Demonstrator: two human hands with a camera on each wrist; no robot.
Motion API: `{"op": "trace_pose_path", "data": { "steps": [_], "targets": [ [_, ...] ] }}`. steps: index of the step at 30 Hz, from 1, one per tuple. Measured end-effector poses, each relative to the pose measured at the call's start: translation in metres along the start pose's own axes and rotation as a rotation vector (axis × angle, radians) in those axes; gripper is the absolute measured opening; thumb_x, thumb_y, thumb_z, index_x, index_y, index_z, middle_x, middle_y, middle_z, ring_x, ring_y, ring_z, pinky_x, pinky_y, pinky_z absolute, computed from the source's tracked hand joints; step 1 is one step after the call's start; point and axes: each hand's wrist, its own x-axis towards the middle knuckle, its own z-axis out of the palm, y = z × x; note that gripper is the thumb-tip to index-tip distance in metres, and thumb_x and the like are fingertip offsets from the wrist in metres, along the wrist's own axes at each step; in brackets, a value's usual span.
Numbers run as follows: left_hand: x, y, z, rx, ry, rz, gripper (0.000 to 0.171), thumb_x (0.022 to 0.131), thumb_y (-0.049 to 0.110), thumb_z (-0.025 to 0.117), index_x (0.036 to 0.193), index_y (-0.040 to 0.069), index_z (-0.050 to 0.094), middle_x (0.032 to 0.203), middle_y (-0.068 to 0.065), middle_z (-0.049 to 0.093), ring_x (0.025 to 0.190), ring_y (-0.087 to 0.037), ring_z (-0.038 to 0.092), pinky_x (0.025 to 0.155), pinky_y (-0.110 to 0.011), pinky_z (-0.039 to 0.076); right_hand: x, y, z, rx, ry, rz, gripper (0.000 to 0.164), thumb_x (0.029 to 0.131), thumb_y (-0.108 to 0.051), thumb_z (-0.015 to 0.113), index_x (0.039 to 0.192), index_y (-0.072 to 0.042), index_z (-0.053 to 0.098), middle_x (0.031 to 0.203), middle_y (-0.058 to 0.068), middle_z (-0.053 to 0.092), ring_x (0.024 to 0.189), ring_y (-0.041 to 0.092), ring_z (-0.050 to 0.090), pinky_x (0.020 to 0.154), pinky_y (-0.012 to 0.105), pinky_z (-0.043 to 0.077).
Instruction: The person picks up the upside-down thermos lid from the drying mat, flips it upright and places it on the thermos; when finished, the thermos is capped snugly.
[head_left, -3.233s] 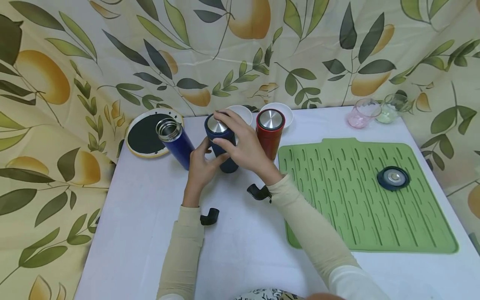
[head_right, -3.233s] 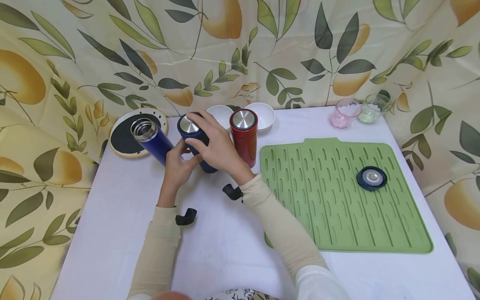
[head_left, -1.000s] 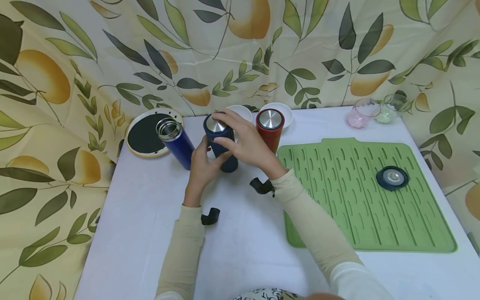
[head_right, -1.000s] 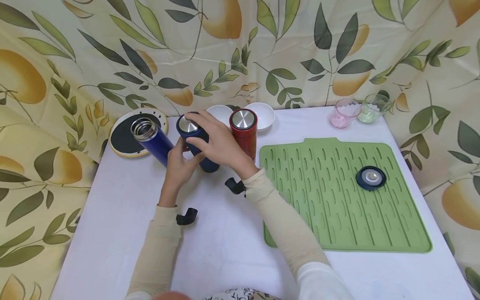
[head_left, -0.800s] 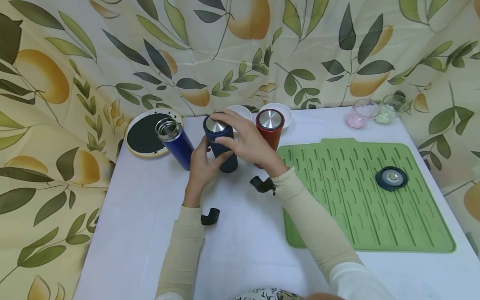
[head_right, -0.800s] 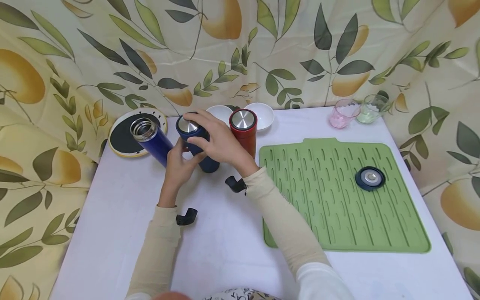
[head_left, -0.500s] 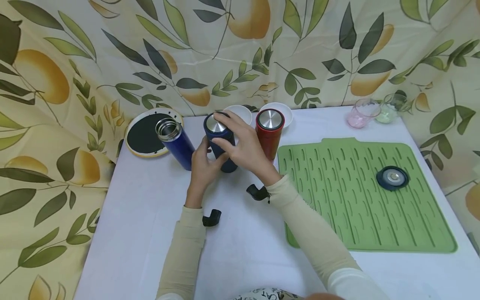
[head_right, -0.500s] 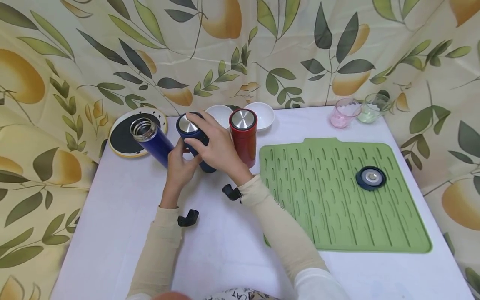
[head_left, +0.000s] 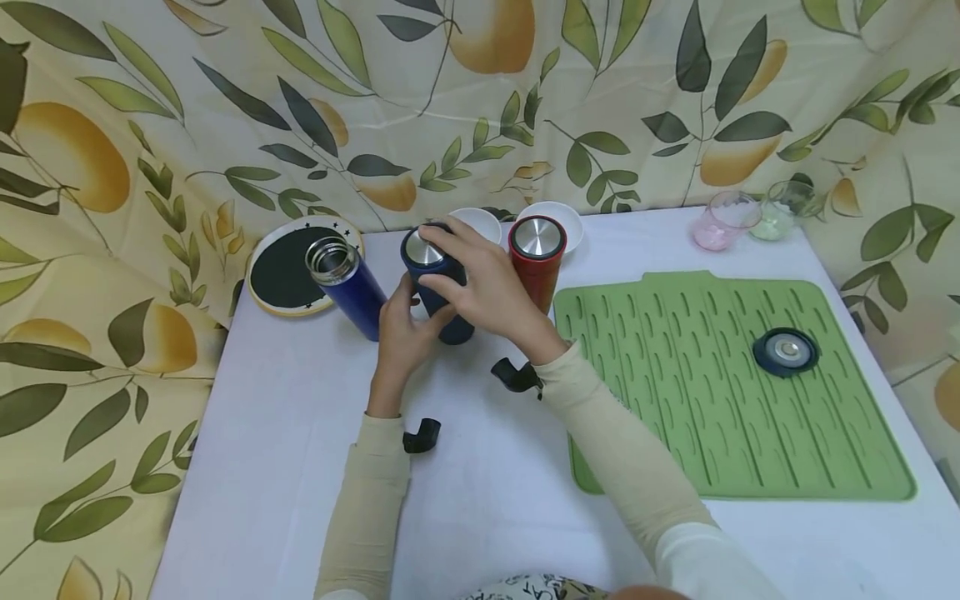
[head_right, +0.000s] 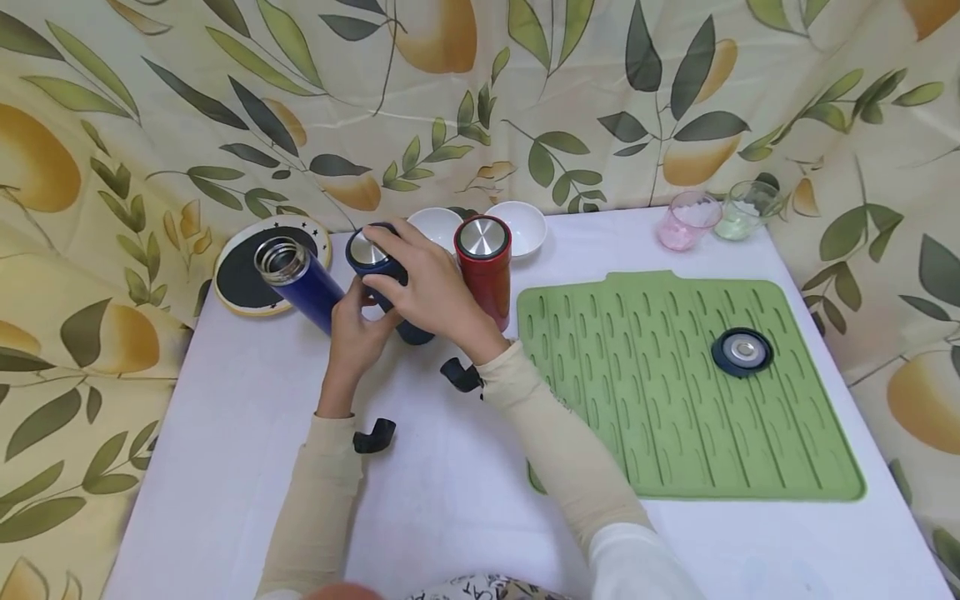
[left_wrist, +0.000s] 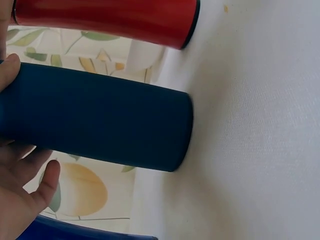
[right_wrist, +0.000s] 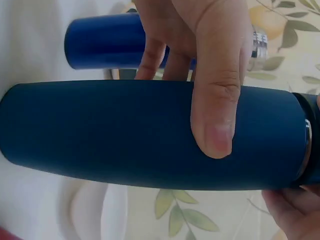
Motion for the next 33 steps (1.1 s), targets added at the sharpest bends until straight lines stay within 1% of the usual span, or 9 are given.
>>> {"op": "trace_pose_path", "data": {
  "steps": [3,8,13,16,19,24,26,29,33],
  "targets": [
    [0.001,0.001,0.002,0.009,0.001,0.001,0.064,0.075,0.041,0.073,0.126,0.009,0.049,0.116,-0.005,0.060,0.101,-0.017,0.056,0.082,-0.036,0.045,-0.002,0.002,0.001,-0.010,0.028,-0.001,0.051,0.084,-0.029,0.067,0.130,-0.013,0.053,0.136,0.009,0.044,0.120,0.018,0.046,0.095,0.032,0.041],
    [0.002,0.004,0.004,0.030,0.031,0.003,0.061,0.076,0.039,0.072,0.124,0.010,0.051,0.114,-0.005,0.061,0.099,-0.015,0.057,0.079,-0.033,0.046,-0.008,0.006,0.012,-0.012,0.127,-0.017,0.051,0.083,-0.027,0.069,0.130,-0.013,0.053,0.133,0.008,0.046,0.115,0.019,0.049,0.093,0.030,0.043],
    [-0.004,0.004,0.001,0.033,0.060,-0.002,0.049,0.076,0.026,0.071,0.118,0.007,0.053,0.107,-0.007,0.063,0.094,-0.018,0.058,0.076,-0.035,0.047,-0.014,0.004,0.026,-0.037,0.196,-0.037,0.051,0.083,-0.026,0.069,0.129,-0.013,0.053,0.132,0.012,0.046,0.111,0.021,0.051,0.092,0.031,0.044],
    [-0.005,0.003,0.000,0.031,0.056,0.006,0.047,0.076,0.022,0.070,0.118,0.006,0.053,0.107,-0.008,0.063,0.095,-0.018,0.058,0.075,-0.036,0.048,-0.014,0.002,0.028,-0.043,0.215,-0.036,0.050,0.082,-0.025,0.070,0.127,-0.011,0.054,0.130,0.012,0.047,0.109,0.020,0.052,0.091,0.030,0.045],
    [-0.004,0.004,0.000,0.030,0.050,0.012,0.050,0.077,0.026,0.072,0.119,0.008,0.052,0.109,-0.006,0.062,0.096,-0.016,0.057,0.076,-0.035,0.047,-0.009,-0.003,0.020,-0.039,0.175,-0.017,0.050,0.081,-0.024,0.071,0.126,-0.010,0.056,0.128,0.012,0.049,0.108,0.020,0.053,0.089,0.029,0.046],
    [-0.002,0.004,0.000,0.025,0.032,0.003,0.062,0.075,0.032,0.075,0.126,0.008,0.049,0.115,-0.004,0.061,0.098,-0.015,0.057,0.079,-0.034,0.045,0.001,-0.011,0.000,-0.056,0.023,0.011,0.048,0.081,-0.023,0.071,0.124,-0.009,0.058,0.125,0.011,0.051,0.105,0.019,0.054,0.086,0.029,0.046],
    [-0.002,0.004,0.000,0.024,0.027,-0.001,0.063,0.075,0.031,0.075,0.127,0.008,0.049,0.116,-0.004,0.060,0.099,-0.016,0.056,0.080,-0.035,0.045,0.003,-0.012,-0.003,-0.063,-0.010,0.024,0.048,0.081,-0.023,0.071,0.124,-0.009,0.058,0.127,0.012,0.051,0.106,0.020,0.054,0.087,0.030,0.045],
    [-0.001,0.003,0.001,0.015,0.025,-0.001,0.063,0.075,0.031,0.075,0.126,0.007,0.049,0.116,-0.005,0.060,0.100,-0.017,0.056,0.080,-0.039,0.045,0.003,-0.011,-0.002,-0.051,-0.012,0.055,0.048,0.081,-0.025,0.071,0.125,-0.011,0.057,0.131,0.011,0.048,0.113,0.019,0.050,0.090,0.031,0.044],
    [0.001,0.003,0.004,0.023,0.036,0.012,0.055,0.076,0.032,0.074,0.120,0.008,0.052,0.110,-0.006,0.062,0.095,-0.017,0.058,0.078,-0.039,0.047,0.002,-0.006,0.005,-0.017,0.033,0.086,0.052,0.079,-0.033,0.072,0.125,-0.015,0.055,0.132,0.006,0.045,0.117,0.015,0.045,0.092,0.029,0.041]
  ]
}}
